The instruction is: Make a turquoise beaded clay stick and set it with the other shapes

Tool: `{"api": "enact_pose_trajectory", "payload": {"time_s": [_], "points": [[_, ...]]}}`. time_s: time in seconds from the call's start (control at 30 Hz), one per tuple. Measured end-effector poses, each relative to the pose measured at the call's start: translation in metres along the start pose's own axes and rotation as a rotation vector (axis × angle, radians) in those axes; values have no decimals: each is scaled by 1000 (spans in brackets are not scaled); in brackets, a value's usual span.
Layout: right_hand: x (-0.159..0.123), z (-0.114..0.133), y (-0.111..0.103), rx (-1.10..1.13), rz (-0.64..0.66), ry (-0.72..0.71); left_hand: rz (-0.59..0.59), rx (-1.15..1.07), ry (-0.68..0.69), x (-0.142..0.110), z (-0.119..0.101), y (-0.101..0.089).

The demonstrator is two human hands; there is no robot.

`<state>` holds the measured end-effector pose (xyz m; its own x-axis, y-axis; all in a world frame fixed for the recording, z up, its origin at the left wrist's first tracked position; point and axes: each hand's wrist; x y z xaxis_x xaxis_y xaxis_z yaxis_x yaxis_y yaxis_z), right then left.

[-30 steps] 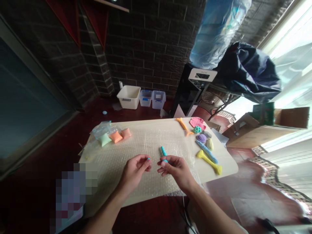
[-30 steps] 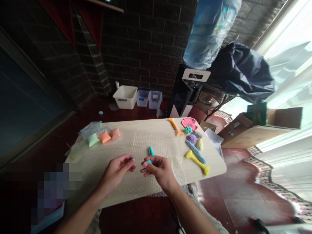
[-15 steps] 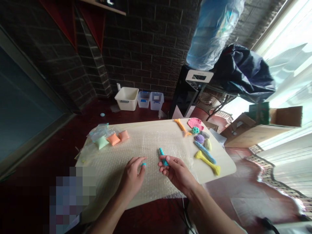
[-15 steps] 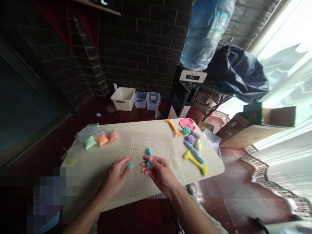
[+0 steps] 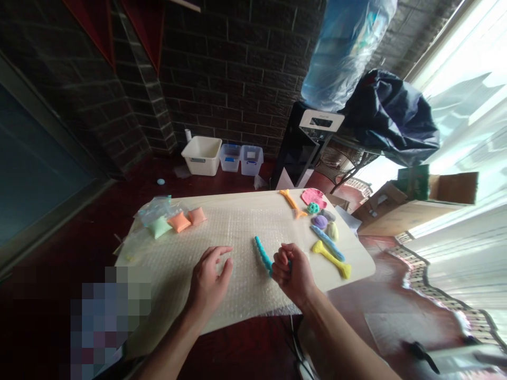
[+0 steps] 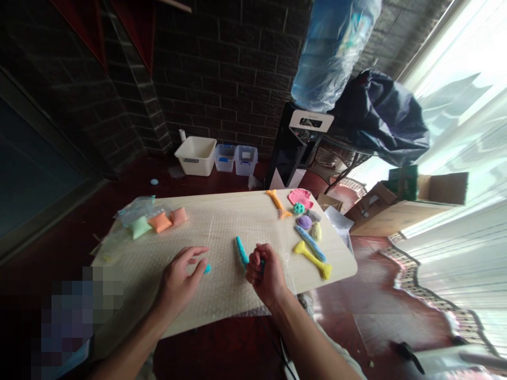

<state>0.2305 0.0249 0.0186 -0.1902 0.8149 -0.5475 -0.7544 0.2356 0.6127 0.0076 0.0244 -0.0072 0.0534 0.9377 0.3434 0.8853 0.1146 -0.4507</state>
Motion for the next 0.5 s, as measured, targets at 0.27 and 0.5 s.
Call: {"api": "enact_pose_trajectory", "payload": {"time_s": [0.27, 0.5], "points": [[-1, -11, 11, -340, -161, -242, -13, -347, -138, -15, -30, 16], [-17, -44, 22, -1070, -121, -682, 59, -1284, -791, -30, -49, 47]]}}
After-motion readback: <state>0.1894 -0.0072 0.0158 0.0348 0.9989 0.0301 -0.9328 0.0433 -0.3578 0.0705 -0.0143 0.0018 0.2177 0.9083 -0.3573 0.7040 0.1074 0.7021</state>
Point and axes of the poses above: each hand's wrist, its own x-axis towards the middle knuckle, its own y-axis out of the palm, z = x × y, and after that the axes turned 9 degrees about y, right-handed
